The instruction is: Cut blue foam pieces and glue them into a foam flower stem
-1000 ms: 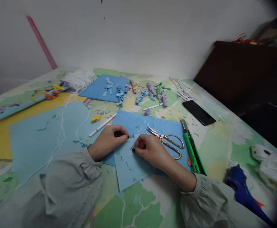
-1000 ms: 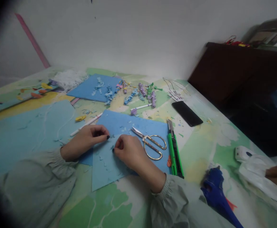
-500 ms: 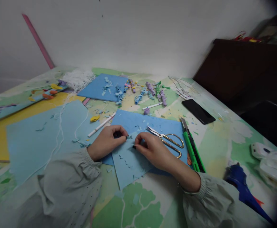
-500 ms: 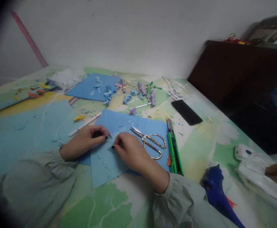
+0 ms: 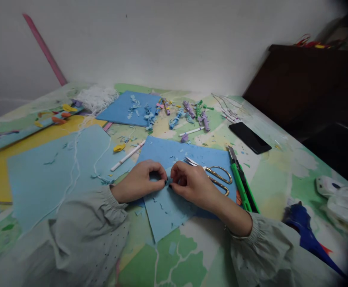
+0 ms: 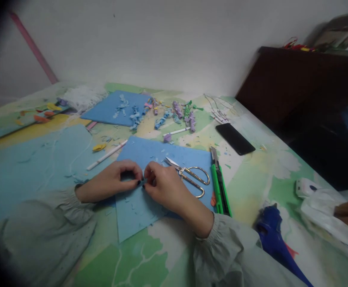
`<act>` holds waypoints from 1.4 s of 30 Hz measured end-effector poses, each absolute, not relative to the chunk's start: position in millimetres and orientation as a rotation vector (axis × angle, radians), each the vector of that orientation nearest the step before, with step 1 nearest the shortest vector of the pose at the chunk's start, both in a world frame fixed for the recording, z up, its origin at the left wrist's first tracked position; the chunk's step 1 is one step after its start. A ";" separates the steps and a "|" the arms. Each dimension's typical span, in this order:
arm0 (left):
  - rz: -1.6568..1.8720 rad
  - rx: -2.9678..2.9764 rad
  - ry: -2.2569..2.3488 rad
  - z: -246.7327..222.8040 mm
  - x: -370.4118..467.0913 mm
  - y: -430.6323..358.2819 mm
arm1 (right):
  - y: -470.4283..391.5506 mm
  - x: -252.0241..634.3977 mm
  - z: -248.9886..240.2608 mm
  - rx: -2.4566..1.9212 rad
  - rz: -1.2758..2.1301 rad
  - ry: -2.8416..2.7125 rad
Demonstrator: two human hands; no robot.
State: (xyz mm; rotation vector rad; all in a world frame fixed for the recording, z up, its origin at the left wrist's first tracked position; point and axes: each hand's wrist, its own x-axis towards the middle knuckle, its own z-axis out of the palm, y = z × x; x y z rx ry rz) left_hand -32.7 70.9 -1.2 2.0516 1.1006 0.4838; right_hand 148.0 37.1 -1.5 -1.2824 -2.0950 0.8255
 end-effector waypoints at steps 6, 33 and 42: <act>0.461 2.080 1.038 1.0 -30.0 70.4 | 39.4 150.9 1.5 -1.307 0.902 -2.129; 0.633 1.892 0.999 -2.7 -28.2 67.2 | 44.3 153.5 -0.7 -1.351 1.159 -1.909; 0.717 1.819 1.031 -5.6 -31.3 70.0 | 45.6 155.1 -4.0 -1.277 1.380 -1.754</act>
